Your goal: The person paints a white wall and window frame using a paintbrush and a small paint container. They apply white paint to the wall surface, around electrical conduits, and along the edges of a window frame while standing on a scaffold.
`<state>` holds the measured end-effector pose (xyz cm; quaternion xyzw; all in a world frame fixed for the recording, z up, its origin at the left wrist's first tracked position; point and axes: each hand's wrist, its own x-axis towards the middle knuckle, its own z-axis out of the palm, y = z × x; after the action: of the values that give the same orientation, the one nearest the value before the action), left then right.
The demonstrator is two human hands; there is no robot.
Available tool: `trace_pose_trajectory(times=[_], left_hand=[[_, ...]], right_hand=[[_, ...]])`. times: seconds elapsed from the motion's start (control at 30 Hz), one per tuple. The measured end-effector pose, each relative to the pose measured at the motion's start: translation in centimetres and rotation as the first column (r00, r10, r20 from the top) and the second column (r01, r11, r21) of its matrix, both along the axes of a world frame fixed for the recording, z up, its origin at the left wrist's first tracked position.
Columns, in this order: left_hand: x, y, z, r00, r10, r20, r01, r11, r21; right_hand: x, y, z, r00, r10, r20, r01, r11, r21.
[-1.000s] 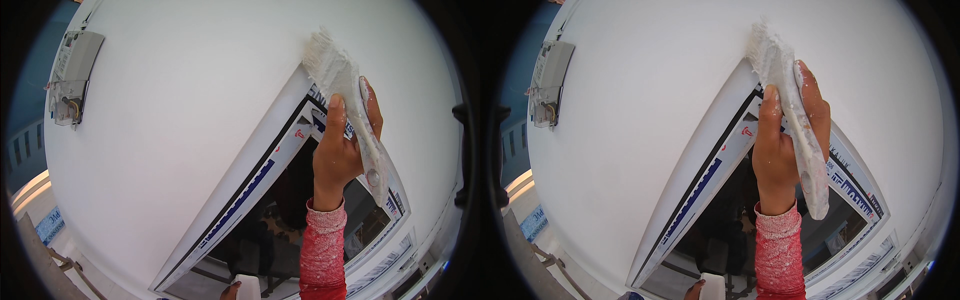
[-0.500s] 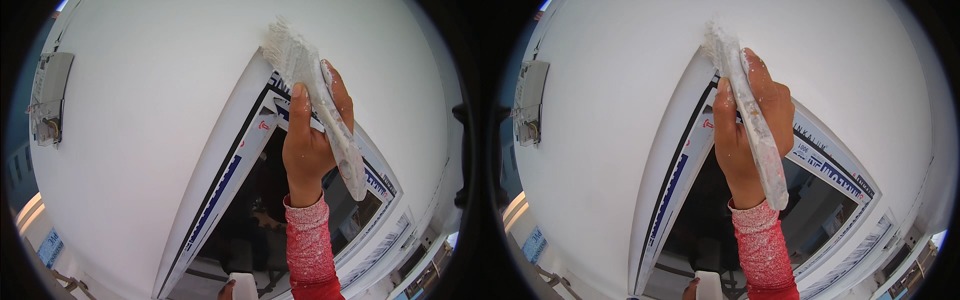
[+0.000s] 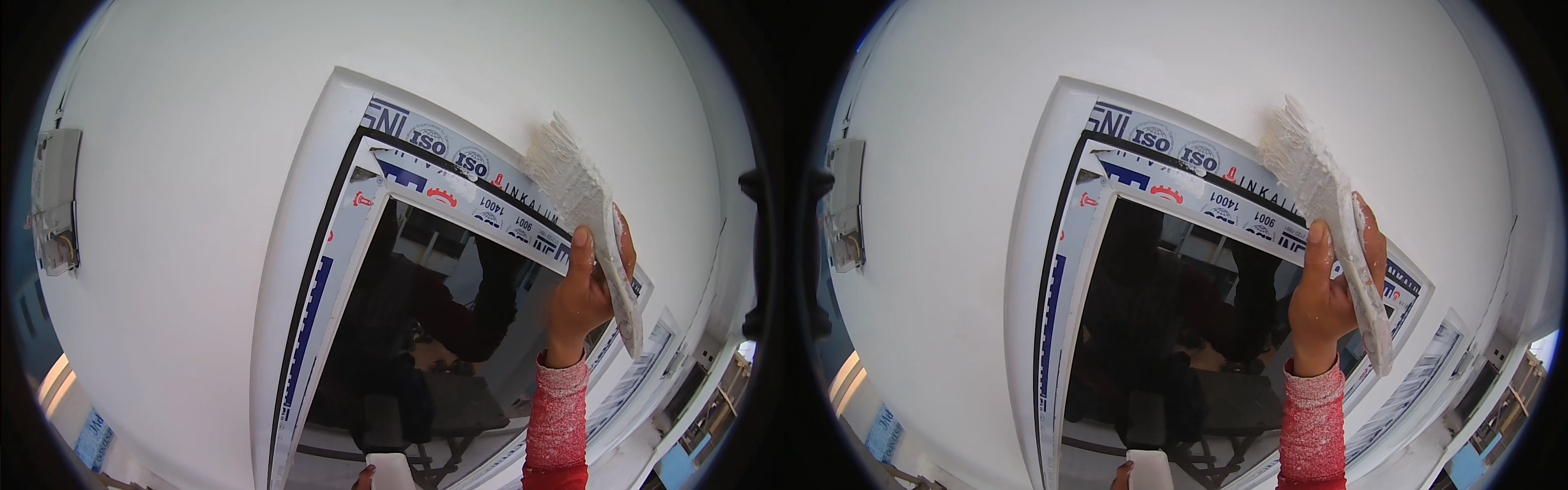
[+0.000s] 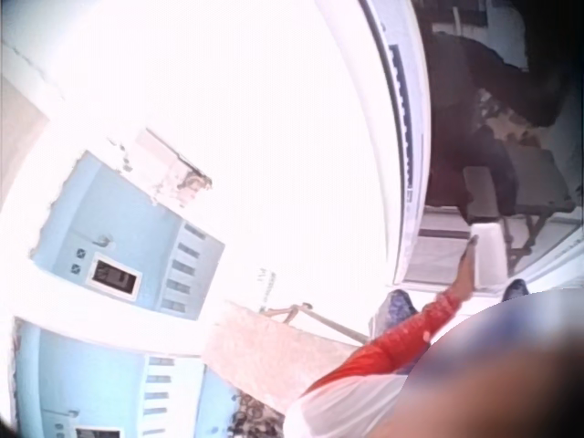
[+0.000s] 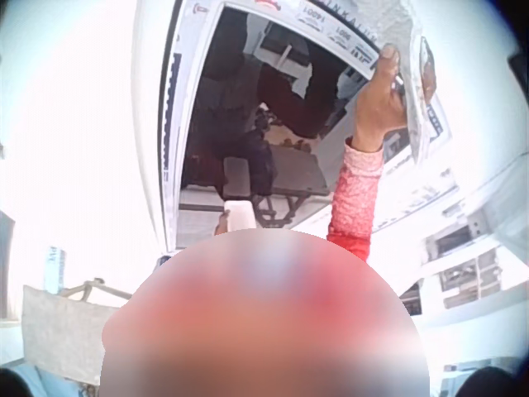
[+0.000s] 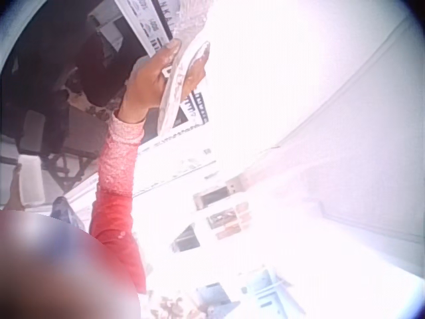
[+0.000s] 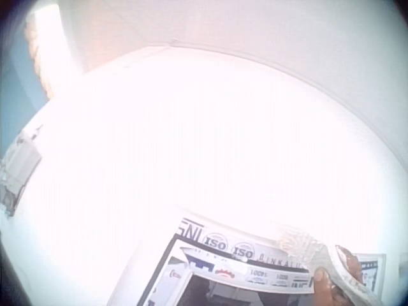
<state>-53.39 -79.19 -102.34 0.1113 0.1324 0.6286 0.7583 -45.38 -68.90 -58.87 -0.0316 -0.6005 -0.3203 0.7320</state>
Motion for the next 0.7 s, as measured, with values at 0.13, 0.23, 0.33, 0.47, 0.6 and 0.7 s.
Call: trace_pose_trajectory(times=[0.13, 0.23, 0.33, 0.47, 0.6, 0.7], left_hand=[[-0.3, 0.0, 0.0, 1.000, -0.002, 0.003, 0.002, 1.000, -0.006], [-0.1, 0.2, -0.1, 1.000, 0.004, -0.008, -0.004, 1.000, -0.010], [0.1, 0.3, -0.2, 1.000, 0.014, -0.005, -0.014, 1.000, -0.013], [0.6, 0.4, -0.3, 1.000, 0.018, 0.004, -0.018, 1.000, -0.014], [1.2, 0.4, -0.3, 0.999, 0.011, 0.045, -0.011, 1.000, -0.014], [1.8, 0.3, -0.2, 0.997, -0.007, 0.080, 0.007, 1.000, -0.002]], right_hand=[[4.9, 1.3, -0.5, 0.993, -0.070, -0.093, 0.072, 0.997, 0.011], [9.2, 2.4, -1.0, 0.981, -0.118, -0.155, 0.117, 0.993, -0.012], [13.4, 3.5, -1.5, 0.969, -0.147, -0.199, 0.143, 0.989, -0.037], [18.3, 3.8, -1.8, 0.954, -0.157, -0.254, 0.137, 0.986, -0.094], [19.6, 2.3, -2.2, 0.888, -0.051, -0.458, 0.010, 0.996, -0.092], [16.8, 0.0, -1.4, 0.856, 0.029, -0.516, -0.070, 0.996, -0.060]])
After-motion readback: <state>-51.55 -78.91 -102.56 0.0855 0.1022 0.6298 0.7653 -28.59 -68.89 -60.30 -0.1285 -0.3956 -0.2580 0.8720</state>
